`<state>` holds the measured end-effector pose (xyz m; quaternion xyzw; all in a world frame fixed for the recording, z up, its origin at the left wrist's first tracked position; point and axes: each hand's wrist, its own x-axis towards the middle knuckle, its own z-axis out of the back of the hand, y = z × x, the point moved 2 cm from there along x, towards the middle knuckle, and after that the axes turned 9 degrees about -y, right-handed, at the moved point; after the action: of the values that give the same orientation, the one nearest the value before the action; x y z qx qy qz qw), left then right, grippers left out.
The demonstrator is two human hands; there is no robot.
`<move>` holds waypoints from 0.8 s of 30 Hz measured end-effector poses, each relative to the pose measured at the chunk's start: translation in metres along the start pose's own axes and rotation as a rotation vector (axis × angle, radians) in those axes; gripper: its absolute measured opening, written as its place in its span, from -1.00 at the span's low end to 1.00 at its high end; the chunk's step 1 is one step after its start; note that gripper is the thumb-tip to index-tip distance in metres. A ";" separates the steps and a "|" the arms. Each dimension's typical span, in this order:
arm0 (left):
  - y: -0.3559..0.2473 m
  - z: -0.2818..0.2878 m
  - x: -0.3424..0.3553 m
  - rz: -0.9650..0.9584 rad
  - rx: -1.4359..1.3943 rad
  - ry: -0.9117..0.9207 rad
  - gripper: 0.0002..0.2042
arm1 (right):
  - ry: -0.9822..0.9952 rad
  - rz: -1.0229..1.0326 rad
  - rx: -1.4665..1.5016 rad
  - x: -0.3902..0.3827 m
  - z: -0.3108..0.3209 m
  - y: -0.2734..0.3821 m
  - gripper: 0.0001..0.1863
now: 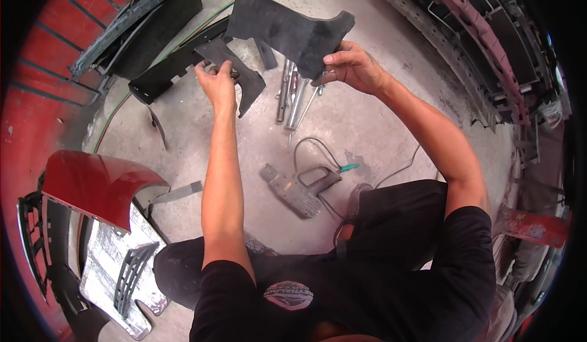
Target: The person aligns black plastic car trim pieces, applies heat with a heat gun to soften them, and uses a handheld tool to press and join the components together.
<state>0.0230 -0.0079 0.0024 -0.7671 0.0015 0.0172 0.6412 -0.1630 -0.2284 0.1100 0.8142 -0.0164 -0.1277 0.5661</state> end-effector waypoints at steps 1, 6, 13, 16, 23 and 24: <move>0.003 0.002 0.002 0.024 -0.016 0.002 -0.49 | 0.000 0.000 0.000 0.000 0.000 0.000 -0.51; 0.002 0.000 0.000 0.117 -0.086 0.002 -0.48 | 0.032 -0.021 -0.031 0.002 0.005 -0.003 -0.54; -0.010 0.003 -0.001 0.235 -0.258 0.001 -0.60 | -0.004 -0.015 -0.069 0.001 0.003 -0.005 -0.53; -0.007 0.006 0.004 0.283 -0.315 0.011 -0.71 | -0.183 0.090 -0.404 0.002 0.009 -0.007 -0.61; -0.001 0.003 0.006 0.364 -0.341 0.111 -0.54 | -0.192 0.147 -0.842 0.003 0.009 -0.021 -0.72; -0.001 0.000 0.004 0.364 -0.324 0.106 -0.51 | -0.181 0.192 -0.904 0.005 0.011 -0.024 -0.71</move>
<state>0.0274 -0.0076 0.0033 -0.8468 0.1706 0.0923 0.4953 -0.1638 -0.2306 0.0828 0.4663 -0.0839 -0.1397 0.8695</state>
